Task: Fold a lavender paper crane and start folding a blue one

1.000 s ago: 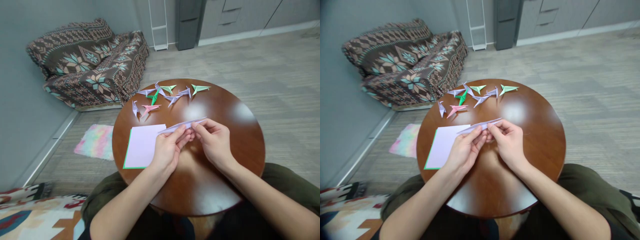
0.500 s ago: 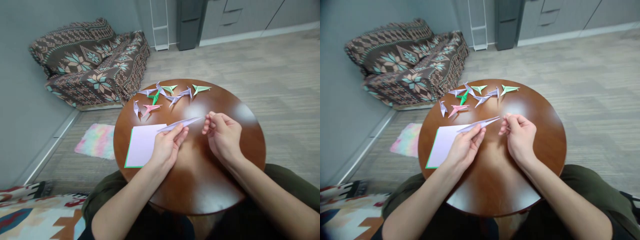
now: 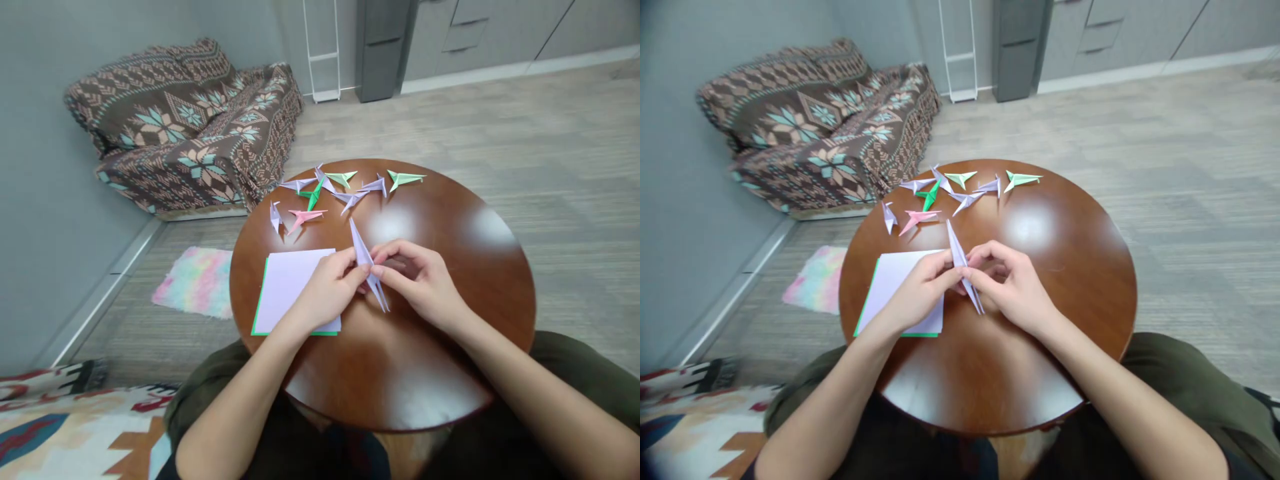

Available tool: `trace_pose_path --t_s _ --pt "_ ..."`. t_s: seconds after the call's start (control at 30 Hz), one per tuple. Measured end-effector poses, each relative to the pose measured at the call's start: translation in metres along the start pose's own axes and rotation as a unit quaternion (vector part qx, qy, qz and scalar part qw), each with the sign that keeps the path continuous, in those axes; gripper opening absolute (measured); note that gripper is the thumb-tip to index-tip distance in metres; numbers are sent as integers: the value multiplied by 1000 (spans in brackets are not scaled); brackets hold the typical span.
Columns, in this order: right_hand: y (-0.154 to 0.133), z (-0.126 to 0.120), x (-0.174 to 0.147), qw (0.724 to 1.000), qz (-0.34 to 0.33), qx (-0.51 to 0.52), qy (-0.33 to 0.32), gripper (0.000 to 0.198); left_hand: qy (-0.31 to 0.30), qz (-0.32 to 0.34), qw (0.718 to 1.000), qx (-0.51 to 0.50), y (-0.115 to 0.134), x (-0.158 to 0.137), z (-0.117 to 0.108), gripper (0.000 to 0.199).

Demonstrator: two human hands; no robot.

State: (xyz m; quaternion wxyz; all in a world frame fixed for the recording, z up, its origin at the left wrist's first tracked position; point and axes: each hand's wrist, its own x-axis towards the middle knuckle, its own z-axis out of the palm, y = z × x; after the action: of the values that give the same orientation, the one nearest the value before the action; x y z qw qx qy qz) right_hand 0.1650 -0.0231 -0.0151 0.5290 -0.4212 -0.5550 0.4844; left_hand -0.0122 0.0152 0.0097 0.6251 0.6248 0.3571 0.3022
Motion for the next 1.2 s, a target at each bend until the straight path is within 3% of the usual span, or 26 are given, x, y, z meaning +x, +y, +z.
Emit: trace_pose_path --t_s 0.13,0.23,0.33,0.5,0.6,0.8,1.0,1.1,1.2 --pt "1 2 0 1000 22 4 3 23 -51 28 987 148 5 -4 -6 21" --pt "2 4 0 999 13 -36 14 19 -51 36 979 196 6 -6 -7 24" --pt "3 6 -1 994 -28 -108 17 21 -32 41 982 183 4 -6 -2 25" --pt "2 5 -1 971 -120 -199 62 31 85 72 981 161 -1 -3 11 19" --pt "1 4 -1 960 -142 -229 80 28 104 86 983 122 -5 -2 16 9" --pt "2 2 -1 946 -154 -278 63 21 136 96 981 101 -12 -1 14 25" --pt "4 4 -1 964 -109 -213 119 22 174 70 982 -20 -11 1 15 22" --pt "5 5 -1 975 -84 -143 145 18 161 46 983 -79 -11 4 14 19" --pt "5 6 -1 980 -76 -113 143 18 139 43 987 -67 -11 4 13 16"
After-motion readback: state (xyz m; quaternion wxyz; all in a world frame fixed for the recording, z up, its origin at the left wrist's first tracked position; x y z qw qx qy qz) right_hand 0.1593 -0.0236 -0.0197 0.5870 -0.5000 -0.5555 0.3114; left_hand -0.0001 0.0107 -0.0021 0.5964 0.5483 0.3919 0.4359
